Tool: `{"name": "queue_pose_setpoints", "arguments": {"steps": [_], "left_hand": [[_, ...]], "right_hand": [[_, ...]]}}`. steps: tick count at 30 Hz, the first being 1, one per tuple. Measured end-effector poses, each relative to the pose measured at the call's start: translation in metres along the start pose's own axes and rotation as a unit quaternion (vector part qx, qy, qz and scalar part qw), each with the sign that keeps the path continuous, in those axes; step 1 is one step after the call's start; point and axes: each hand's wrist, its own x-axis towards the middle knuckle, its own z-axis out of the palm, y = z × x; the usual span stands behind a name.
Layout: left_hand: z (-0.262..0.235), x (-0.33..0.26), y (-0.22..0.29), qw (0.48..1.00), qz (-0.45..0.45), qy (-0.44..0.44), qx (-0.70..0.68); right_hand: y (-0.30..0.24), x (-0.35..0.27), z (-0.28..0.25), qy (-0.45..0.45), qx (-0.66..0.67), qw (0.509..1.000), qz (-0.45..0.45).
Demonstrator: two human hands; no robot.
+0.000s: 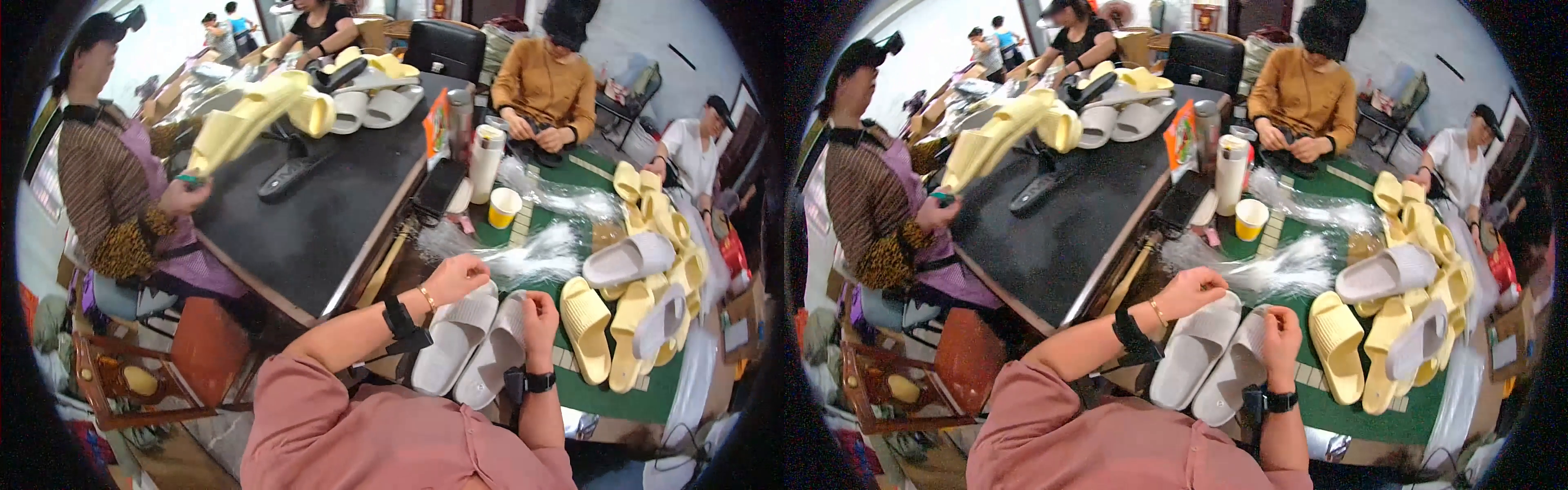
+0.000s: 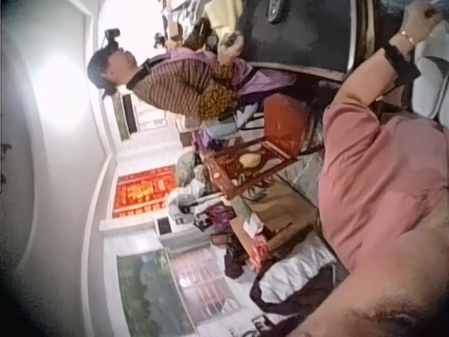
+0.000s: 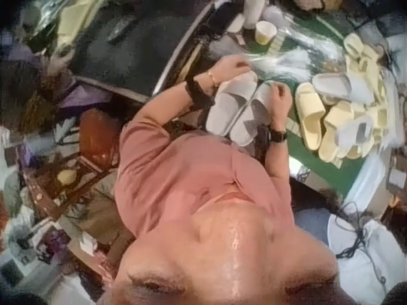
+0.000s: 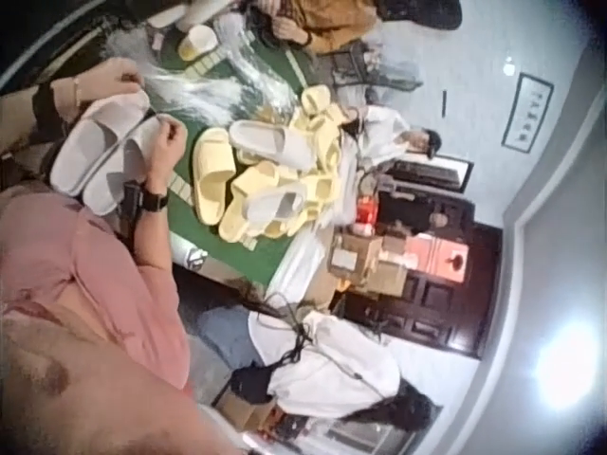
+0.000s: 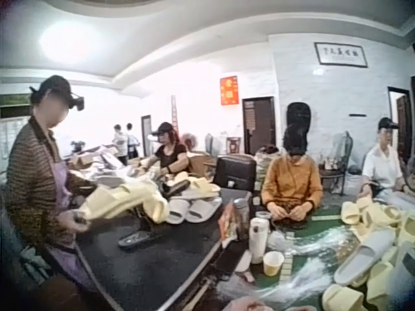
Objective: Checking and sorting finished foam slides or sandals at a manufacturing station.
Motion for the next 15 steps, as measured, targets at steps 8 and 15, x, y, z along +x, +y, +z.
{"name": "queue_pose_setpoints", "arguments": {"steps": [8,15], "left_hand": [[-0.107,-0.017,0.035,0.974,0.085,0.160,0.133],[-0.201,-0.039,0.004,0.792,-0.013,0.318,0.521]], "right_hand": [[-0.008,-0.013,-0.009,-0.087,-0.142,0.977,-0.131],[-0.029,-0.034,-0.018,-0.155,-0.359,0.907,-0.159]]}}
